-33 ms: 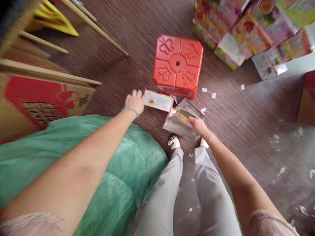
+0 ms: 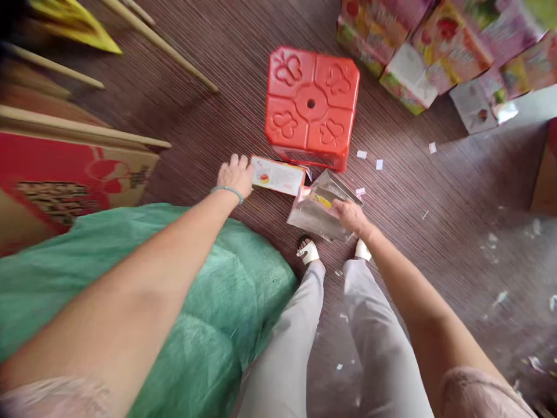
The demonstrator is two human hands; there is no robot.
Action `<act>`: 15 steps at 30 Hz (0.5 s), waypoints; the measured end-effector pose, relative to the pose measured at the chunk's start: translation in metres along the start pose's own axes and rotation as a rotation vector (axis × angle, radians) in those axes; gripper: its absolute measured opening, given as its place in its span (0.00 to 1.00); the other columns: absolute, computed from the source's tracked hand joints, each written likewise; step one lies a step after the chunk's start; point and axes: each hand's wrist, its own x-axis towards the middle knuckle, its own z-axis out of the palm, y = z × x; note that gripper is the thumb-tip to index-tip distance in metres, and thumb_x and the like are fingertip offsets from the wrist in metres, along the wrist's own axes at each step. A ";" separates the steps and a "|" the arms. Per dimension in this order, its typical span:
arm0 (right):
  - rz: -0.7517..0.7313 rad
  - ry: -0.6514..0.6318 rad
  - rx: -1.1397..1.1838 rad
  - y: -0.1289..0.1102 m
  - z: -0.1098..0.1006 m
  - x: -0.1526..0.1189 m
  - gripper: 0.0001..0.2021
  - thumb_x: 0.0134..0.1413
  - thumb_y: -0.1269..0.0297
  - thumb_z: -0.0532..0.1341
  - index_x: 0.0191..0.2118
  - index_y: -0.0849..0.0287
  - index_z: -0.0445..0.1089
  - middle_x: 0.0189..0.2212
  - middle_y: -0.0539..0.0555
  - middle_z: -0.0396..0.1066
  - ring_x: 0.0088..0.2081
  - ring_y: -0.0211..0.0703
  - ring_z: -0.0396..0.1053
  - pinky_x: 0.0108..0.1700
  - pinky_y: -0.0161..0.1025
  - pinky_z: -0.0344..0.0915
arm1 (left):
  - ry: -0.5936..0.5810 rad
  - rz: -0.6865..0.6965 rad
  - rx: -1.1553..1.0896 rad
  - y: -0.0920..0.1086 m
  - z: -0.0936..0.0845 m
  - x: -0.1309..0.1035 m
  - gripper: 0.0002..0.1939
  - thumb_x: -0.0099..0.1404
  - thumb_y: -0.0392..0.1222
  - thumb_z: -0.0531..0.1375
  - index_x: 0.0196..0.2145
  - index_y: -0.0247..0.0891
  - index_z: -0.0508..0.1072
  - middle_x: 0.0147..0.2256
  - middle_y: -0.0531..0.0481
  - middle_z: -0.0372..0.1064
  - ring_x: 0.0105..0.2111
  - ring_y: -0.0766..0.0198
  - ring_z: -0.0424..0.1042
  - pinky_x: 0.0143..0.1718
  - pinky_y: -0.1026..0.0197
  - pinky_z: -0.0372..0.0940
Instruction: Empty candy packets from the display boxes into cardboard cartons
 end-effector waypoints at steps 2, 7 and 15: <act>0.045 0.033 -0.041 0.027 0.017 0.041 0.11 0.69 0.59 0.62 0.48 0.60 0.77 0.48 0.66 0.75 0.54 0.61 0.69 0.55 0.52 0.66 | -0.008 0.035 -0.039 -0.007 0.034 0.039 0.26 0.76 0.35 0.52 0.68 0.20 0.67 0.72 0.20 0.52 0.76 0.32 0.44 0.70 0.33 0.49; 0.123 0.098 -0.061 0.085 0.070 0.098 0.30 0.57 0.41 0.72 0.53 0.62 0.77 0.75 0.69 0.47 0.73 0.84 0.40 0.65 0.79 0.50 | 0.024 0.112 -0.362 -0.019 0.112 0.118 0.42 0.75 0.51 0.64 0.73 0.19 0.58 0.76 0.29 0.46 0.78 0.35 0.34 0.74 0.31 0.24; 0.293 0.082 0.160 0.116 0.100 0.128 0.26 0.50 0.42 0.76 0.42 0.62 0.81 0.63 0.67 0.64 0.64 0.71 0.64 0.66 0.64 0.63 | -0.211 -0.217 -0.416 -0.054 0.152 0.141 0.23 0.56 0.43 0.79 0.36 0.21 0.76 0.61 0.41 0.73 0.74 0.28 0.47 0.73 0.28 0.30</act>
